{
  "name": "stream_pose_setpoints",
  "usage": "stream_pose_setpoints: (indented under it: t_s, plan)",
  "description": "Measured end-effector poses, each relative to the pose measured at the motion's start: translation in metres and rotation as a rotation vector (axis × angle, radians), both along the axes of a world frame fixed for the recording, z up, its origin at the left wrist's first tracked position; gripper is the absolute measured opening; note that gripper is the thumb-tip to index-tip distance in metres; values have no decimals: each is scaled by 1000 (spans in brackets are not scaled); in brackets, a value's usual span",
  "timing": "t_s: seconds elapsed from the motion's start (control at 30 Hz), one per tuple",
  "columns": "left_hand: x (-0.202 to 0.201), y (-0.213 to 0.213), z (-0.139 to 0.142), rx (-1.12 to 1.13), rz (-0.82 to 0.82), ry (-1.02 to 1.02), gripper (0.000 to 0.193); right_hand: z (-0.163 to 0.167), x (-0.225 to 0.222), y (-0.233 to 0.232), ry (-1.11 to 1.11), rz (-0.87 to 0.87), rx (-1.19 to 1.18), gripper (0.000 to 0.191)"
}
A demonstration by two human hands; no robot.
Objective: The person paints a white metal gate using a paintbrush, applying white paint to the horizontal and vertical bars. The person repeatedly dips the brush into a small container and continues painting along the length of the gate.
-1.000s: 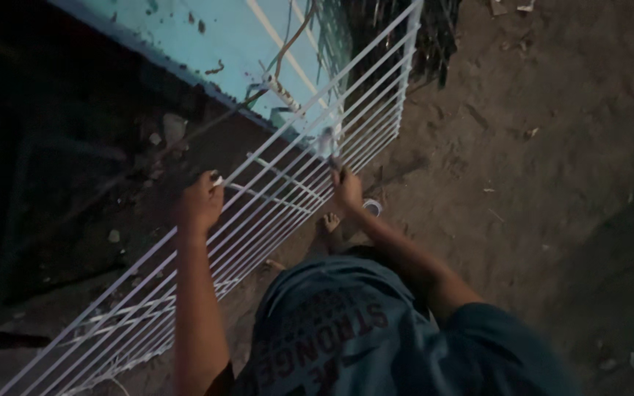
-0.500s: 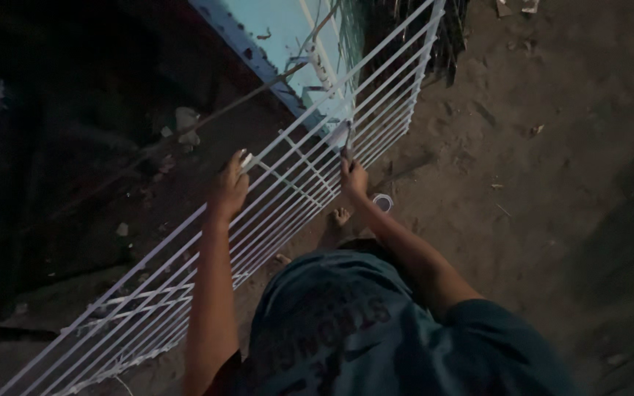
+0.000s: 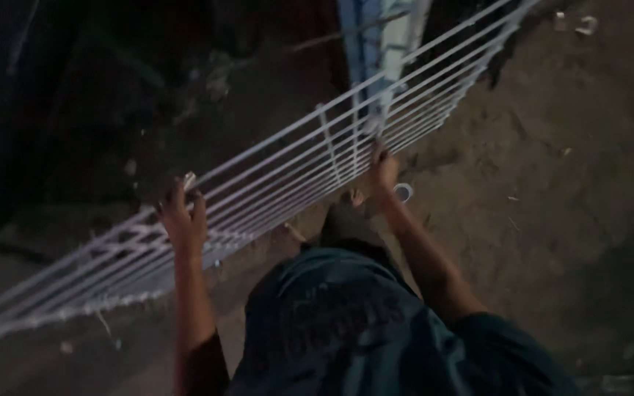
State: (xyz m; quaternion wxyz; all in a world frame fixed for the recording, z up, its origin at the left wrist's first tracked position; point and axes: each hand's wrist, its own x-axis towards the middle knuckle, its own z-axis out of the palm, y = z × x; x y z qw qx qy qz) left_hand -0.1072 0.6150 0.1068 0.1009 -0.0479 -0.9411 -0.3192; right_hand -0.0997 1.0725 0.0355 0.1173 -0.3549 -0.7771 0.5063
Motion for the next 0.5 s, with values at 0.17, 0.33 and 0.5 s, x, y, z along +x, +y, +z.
stream_pose_setpoints:
  t_s: [0.17,0.33,0.5]
  plan:
    - [29,-20,21,-238,98,-2,47,-3,-6,20,-106,45,198,37]
    - [22,-13,40,-247,132,47,57,-12,14,-13,43,182,329,38]
    - [6,-35,52,-364,332,59,76,-12,19,-32,-111,280,358,45]
